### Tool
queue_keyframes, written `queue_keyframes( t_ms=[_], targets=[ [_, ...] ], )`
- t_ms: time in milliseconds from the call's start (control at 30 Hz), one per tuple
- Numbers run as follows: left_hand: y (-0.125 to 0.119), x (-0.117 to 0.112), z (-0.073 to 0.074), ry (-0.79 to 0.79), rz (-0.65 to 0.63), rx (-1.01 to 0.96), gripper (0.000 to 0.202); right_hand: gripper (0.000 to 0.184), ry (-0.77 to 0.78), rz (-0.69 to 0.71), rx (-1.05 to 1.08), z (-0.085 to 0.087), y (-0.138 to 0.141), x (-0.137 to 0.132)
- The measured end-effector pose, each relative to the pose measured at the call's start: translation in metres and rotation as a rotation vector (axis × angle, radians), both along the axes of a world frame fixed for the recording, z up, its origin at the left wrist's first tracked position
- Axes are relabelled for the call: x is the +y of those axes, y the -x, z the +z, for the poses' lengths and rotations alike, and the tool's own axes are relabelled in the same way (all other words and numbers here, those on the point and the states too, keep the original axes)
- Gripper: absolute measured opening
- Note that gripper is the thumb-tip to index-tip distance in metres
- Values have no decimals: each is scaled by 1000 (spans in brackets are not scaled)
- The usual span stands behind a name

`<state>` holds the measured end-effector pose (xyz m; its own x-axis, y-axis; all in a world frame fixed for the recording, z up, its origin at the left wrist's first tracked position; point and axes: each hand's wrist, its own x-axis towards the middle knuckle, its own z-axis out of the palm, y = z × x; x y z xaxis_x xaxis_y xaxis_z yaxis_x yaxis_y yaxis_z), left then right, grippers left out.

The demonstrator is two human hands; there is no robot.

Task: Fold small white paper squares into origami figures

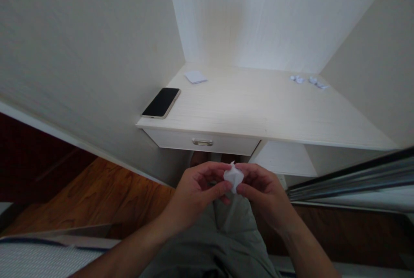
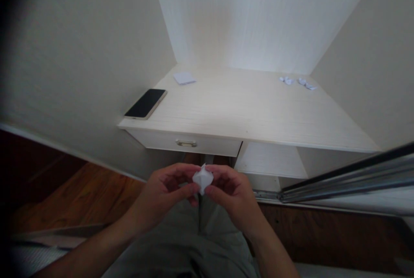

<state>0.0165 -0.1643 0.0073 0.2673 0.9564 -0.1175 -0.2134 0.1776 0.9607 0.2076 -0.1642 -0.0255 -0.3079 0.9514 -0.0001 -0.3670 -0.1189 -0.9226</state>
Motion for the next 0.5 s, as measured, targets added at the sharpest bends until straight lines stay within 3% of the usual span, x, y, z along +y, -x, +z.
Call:
queue_keyframes(
  t_ms=[167,367,500],
  targets=[
    [-2,1,-6,43,29,-55,27,25,122,-178,90,-7,15,-5],
    [-2,-1,-8,143,81,-184,33,26,136,-227,128,-7,25,-9],
    [-2,0,-11,143,129,-169,35,28,142,-266,82,-7,26,-9]
  ],
)
